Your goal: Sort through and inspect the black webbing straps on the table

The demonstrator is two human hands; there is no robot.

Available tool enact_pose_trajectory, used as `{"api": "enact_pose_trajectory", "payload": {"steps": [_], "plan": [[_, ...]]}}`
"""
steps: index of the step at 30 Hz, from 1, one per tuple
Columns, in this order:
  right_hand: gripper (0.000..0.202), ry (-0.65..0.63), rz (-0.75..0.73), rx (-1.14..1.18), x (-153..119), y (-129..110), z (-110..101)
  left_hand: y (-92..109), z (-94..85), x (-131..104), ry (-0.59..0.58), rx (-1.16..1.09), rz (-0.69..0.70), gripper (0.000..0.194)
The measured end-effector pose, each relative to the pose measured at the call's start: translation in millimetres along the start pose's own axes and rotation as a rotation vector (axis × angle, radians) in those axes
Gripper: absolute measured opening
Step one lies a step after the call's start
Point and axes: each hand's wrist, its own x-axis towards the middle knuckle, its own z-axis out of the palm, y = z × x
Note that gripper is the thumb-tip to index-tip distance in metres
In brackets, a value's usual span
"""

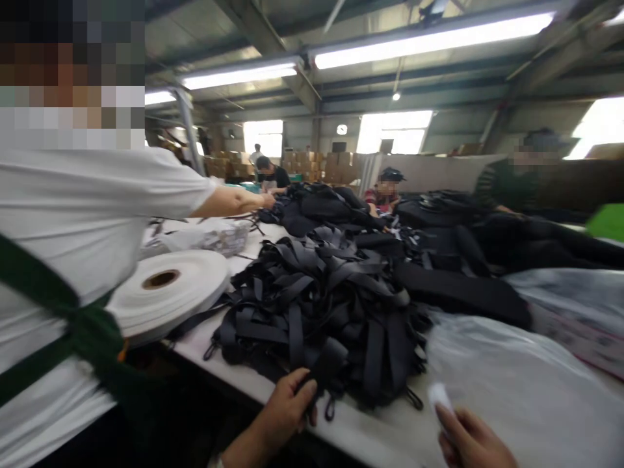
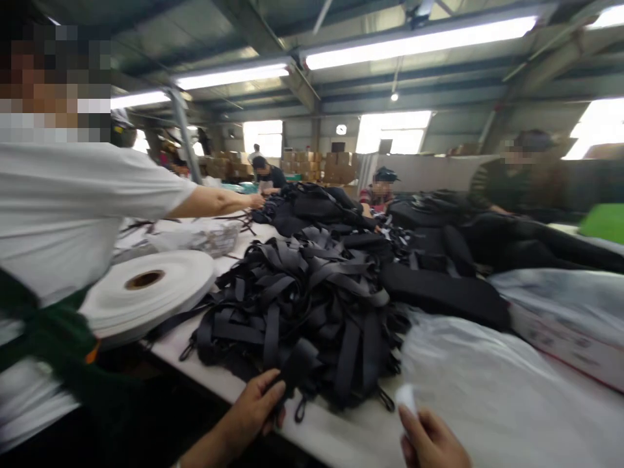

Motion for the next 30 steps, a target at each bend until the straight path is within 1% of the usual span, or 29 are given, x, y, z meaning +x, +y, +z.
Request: {"api": "enact_pose_trajectory", "payload": {"steps": [1, 2, 5, 7, 10, 14, 17, 19, 21, 24, 26, 28, 30], "plan": [[0.054, -0.05, 0.04, 0.084, -8, -7, -2, 2, 0.9, 0, 0.016, 0.003, 0.001, 0.062], [0.056, -0.087, 0.055, 0.188, -13, -14, -2, 3, 1.2, 2, 0.008, 0.01, -0.006, 0.06], [0.054, -0.169, 0.014, 0.306, -10, -28, 2, 2, 0.7, 12, -0.004, 0.025, -0.021, 0.056], [0.049, -0.217, -0.008, 0.296, -8, -28, 4, 1, 1.0, 16, 0.008, 0.033, -0.024, 0.055], [0.044, -0.251, -0.032, 0.28, -13, -23, 4, 2, 2.1, 15, 0.03, 0.034, -0.017, 0.054], [0.043, -0.286, -0.061, 0.293, -19, -17, 8, 5, 1.9, 13, -0.001, 0.04, -0.027, 0.056], [0.043, -0.292, -0.064, 0.28, -18, -18, 11, 10, 2.9, 13, -0.001, 0.04, -0.026, 0.055], [0.044, -0.244, -0.065, 0.261, -15, -21, 8, 13, 4.8, 12, 0.011, 0.039, -0.027, 0.054], [0.045, -0.143, -0.082, 0.245, -10, -25, 0, 14, 6.7, 11, 0.029, 0.038, -0.03, 0.054], [0.048, 0.048, -0.096, 0.275, -4, -31, -22, 11, 7.3, 12, 0.044, 0.025, -0.048, 0.055], [0.048, 0.157, -0.072, 0.323, -5, -30, -38, 7, 6.2, 14, 0.054, 0.015, -0.055, 0.055], [0.048, 0.224, -0.042, 0.355, -7, -26, -50, 3, 4.9, 17, 0.058, 0.013, -0.066, 0.057], [0.048, 0.252, -0.028, 0.337, -7, -19, -57, 1, 4.2, 19, 0.06, 0.011, -0.074, 0.057]]}}
